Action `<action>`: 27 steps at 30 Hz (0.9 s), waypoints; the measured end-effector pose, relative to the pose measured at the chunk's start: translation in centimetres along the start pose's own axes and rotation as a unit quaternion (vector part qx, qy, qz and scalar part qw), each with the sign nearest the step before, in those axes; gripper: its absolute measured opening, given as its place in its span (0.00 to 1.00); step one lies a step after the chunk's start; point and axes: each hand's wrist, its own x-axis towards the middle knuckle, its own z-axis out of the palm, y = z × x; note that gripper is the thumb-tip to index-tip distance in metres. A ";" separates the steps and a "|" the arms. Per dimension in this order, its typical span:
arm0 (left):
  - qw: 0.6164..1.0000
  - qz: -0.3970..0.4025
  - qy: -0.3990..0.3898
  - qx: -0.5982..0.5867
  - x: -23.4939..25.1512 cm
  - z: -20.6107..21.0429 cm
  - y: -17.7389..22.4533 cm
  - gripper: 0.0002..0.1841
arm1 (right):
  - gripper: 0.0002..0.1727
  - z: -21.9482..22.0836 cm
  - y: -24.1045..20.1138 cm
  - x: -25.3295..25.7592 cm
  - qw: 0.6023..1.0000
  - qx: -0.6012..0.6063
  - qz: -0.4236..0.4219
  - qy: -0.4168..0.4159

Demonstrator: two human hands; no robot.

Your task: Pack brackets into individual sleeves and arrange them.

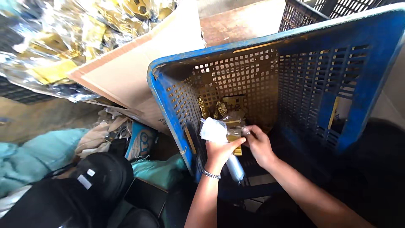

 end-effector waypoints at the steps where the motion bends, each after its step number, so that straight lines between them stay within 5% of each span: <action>1: 1.000 -0.009 0.019 -0.015 0.4 -0.1 0.2 0.53 | 0.11 0.1 0.5 -0.7 0.996 -0.052 -0.064 -0.030; 3: 0.997 -0.008 0.064 -0.031 0.8 -0.4 0.3 0.48 | 0.11 -0.1 0.9 -1.5 0.982 -0.103 -0.144 -0.072; 7: 1.000 -0.006 -0.004 0.019 -0.3 0.0 -0.4 0.34 | 0.29 -1.5 -0.8 -0.5 0.975 0.125 0.115 -0.147; 9: 0.993 -0.074 -0.087 -0.009 -0.9 0.4 0.5 0.21 | 0.26 -2.3 -0.6 0.2 0.973 0.137 0.143 -0.122; 13: 0.984 -0.113 -0.092 -0.106 -0.2 -1.2 2.3 0.16 | 0.07 -7.8 -2.0 0.4 0.995 0.028 0.020 -0.092; 15: 0.990 -0.070 -0.076 -0.095 -0.1 -2.2 2.6 0.21 | 0.08 -12.4 -3.4 0.8 0.969 0.153 -0.126 -0.149; 17: 0.996 -0.027 -0.078 -0.045 -0.7 -2.1 2.0 0.31 | 0.18 -13.9 -5.4 1.8 0.893 0.359 -0.201 -0.183; 18: 0.996 0.000 -0.089 -0.008 -1.0 -1.7 1.5 0.35 | 0.19 -12.9 -6.5 2.0 0.906 0.352 -0.186 -0.146; 20: 0.991 0.056 -0.112 0.057 -1.4 -0.5 0.6 0.36 | 0.16 -10.0 -6.5 1.9 0.983 0.115 -0.072 -0.121; 22: 0.980 0.127 -0.123 0.096 -1.3 0.5 -0.4 0.36 | 0.21 -6.5 -5.2 1.5 0.977 -0.057 0.003 -0.203; 24: 0.975 0.160 -0.122 0.099 -1.7 0.7 -1.0 0.36 | 0.13 -4.9 -3.8 1.0 0.969 -0.114 -0.002 -0.220; 27: 0.986 0.012 -0.164 -0.005 -2.4 0.6 0.3 0.38 | 0.07 -5.0 -3.0 0.3 0.979 -0.079 0.034 -0.186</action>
